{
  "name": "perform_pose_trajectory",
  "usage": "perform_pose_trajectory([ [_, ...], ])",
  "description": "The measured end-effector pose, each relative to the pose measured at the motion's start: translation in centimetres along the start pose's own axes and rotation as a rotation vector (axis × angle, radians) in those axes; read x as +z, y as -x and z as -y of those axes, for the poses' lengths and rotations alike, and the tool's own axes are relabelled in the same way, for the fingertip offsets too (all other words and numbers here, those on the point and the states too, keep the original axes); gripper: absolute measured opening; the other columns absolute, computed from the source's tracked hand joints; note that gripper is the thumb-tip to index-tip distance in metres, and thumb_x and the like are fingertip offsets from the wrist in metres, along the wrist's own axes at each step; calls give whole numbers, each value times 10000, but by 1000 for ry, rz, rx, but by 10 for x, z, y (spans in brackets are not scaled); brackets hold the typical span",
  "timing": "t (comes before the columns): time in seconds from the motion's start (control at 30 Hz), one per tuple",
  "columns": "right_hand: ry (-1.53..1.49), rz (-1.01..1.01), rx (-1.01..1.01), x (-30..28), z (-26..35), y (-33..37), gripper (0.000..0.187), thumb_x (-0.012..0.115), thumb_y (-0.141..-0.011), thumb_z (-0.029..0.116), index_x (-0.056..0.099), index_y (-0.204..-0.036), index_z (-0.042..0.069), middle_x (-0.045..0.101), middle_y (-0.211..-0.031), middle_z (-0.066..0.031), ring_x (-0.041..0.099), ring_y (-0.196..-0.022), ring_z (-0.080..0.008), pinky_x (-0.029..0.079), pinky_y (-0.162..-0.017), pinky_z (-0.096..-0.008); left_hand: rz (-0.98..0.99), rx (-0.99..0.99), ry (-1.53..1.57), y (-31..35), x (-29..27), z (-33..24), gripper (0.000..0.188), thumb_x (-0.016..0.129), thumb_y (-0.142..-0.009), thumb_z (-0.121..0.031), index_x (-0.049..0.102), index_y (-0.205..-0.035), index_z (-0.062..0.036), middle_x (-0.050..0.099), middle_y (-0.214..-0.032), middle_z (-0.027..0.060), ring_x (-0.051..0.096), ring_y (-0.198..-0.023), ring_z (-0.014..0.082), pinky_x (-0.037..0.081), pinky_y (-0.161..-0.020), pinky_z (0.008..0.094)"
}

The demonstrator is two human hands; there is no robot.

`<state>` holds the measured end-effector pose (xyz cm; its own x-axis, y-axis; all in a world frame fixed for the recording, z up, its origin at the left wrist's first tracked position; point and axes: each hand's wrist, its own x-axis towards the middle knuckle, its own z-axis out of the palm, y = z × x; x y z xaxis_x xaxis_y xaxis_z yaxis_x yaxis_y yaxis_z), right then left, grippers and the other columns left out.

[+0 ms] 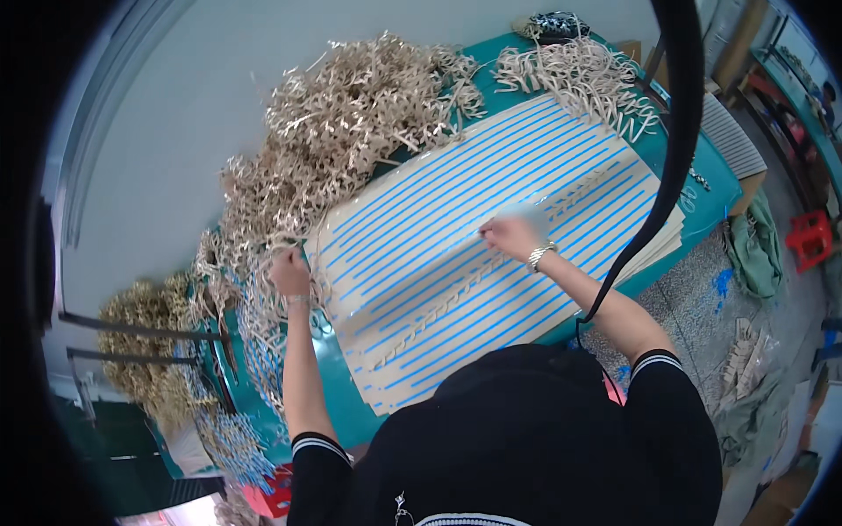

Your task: The person peels decorative paper strips from adhesive backing sheets and folds and rolls them by hand into coiled ornaments.

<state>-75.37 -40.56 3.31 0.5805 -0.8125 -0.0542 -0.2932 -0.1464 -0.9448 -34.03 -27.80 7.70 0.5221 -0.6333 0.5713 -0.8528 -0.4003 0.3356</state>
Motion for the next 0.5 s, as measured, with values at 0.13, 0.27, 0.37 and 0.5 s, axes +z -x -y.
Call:
perform_pose_trajectory([
  [0.13,-65,-125,175,-37,-26,-26,210,503,-790,110,637,-927,27,664,-802,-83,660,-714,-146,520,-617,-260,-78,45,-179,-5,-5,29,118,558,-766,-159,632,-823,-87,608,-753,119,581,-679,322,457,-570,410],
  [0.27,3,-235,204,-57,-43,-69,209,508,-775,155,641,-892,43,656,-816,-89,655,-699,-173,515,-638,-284,32,79,-426,1,5,57,168,544,-765,-147,618,-911,-110,605,-812,138,589,-648,329,466,-560,418],
  [0.37,388,-523,-46,-81,-66,-105,243,578,-723,164,619,-940,62,635,-838,-149,600,-787,-315,481,-731,-381,288,-151,-584,9,18,73,182,532,-767,-128,624,-921,-99,608,-762,150,591,-653,340,458,-562,440],
  [0.5,581,-987,71,-151,-98,-160,364,607,-723,168,554,-1074,89,595,-946,-208,551,-899,-380,451,-786,-435,244,-75,-421,23,17,111,252,561,-763,-153,611,-1000,-83,633,-796,152,601,-681,341,457,-575,425],
])
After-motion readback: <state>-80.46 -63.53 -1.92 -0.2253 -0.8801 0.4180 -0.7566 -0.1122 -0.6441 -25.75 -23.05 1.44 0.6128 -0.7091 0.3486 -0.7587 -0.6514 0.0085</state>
